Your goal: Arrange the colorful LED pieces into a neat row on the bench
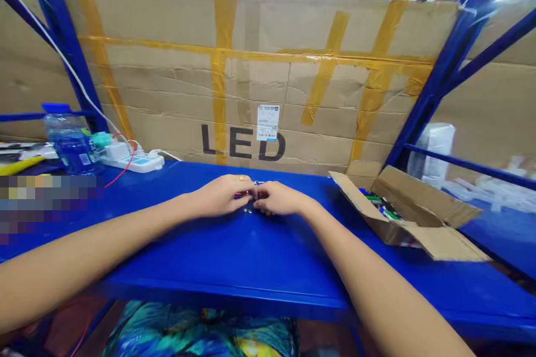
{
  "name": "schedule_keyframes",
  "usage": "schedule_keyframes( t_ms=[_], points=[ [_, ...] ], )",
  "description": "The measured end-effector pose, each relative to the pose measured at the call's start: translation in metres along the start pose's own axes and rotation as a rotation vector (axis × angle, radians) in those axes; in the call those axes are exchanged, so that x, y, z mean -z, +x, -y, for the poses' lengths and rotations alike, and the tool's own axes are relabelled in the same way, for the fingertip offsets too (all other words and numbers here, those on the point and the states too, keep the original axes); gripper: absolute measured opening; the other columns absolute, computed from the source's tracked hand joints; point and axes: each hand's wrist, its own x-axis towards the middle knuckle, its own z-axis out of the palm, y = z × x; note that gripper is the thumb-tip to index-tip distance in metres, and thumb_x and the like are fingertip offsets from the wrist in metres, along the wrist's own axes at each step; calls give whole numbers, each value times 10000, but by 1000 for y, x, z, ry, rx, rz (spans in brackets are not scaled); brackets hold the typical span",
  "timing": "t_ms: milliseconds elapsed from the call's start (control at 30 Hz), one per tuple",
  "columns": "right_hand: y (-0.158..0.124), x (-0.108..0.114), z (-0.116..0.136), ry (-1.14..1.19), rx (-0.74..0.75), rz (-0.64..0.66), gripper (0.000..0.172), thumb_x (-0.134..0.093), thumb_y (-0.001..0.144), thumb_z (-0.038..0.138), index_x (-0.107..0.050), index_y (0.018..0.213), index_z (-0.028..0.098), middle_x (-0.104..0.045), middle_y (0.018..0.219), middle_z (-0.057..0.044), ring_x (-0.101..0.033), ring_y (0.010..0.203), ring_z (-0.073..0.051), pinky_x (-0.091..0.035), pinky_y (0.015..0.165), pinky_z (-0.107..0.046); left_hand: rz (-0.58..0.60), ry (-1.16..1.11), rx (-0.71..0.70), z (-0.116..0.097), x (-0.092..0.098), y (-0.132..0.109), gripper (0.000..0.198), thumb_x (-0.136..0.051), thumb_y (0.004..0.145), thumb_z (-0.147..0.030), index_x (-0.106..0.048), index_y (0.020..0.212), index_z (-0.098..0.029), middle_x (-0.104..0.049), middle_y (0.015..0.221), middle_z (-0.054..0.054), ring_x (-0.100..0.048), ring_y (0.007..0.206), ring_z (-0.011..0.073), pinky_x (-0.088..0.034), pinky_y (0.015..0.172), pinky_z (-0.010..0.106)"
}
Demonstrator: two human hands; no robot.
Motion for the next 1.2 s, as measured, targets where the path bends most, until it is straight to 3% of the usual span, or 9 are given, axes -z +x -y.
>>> schedule_keyframes(
  t_ms=[133,233,533,800,900,1067,1200],
  points=[
    [0,1,-1,15,25,20,53,-542,745,157,-589,769,166,-587,660,9,-551,569,-111,-472,529,-227,18,11,-60,-4,5,-1,204,-464,908,-185,-651,988,-180,-671,949,57,-621,860,188,-445,756,291],
    [0,2,-4,19,17,29,145,-530,728,142,-629,832,162,-620,728,-12,-568,608,-120,-482,541,-228,13,40,11,-5,10,-1,192,-454,907,-200,-636,961,-175,-682,900,53,-627,824,192,-433,699,289],
    [-1,6,-5,-30,-3,57,237,-533,722,164,-678,908,173,-628,719,-13,-566,624,-135,-478,547,-239,329,105,13,-3,10,-6,179,-515,850,-221,-673,933,-220,-707,865,53,-637,773,218,-400,628,300],
    [-1,5,-4,-32,3,47,215,-525,725,155,-674,879,168,-625,709,-13,-563,616,-134,-463,539,-238,367,11,71,-3,8,-3,103,-553,787,-165,-649,812,-193,-670,745,26,-581,637,169,-343,540,269],
    [-1,5,-5,-43,4,42,202,-517,729,151,-665,867,165,-624,717,-16,-560,612,-131,-454,530,-233,287,14,77,-2,10,-2,74,-570,764,-149,-636,774,-183,-653,707,19,-570,617,159,-331,533,263],
    [-2,4,-5,-21,2,32,152,-528,736,166,-634,844,164,-613,725,-17,-571,627,-138,-466,539,-238,4,20,23,-3,7,0,122,-539,879,-209,-642,921,-160,-690,870,54,-622,769,176,-406,652,266],
    [-2,3,-5,19,39,36,94,-536,742,176,-612,797,168,-587,677,3,-550,601,-124,-463,549,-237,-45,34,-56,-4,0,0,156,-502,927,-211,-637,971,-145,-682,908,68,-627,814,178,-436,702,271]
  ],
)
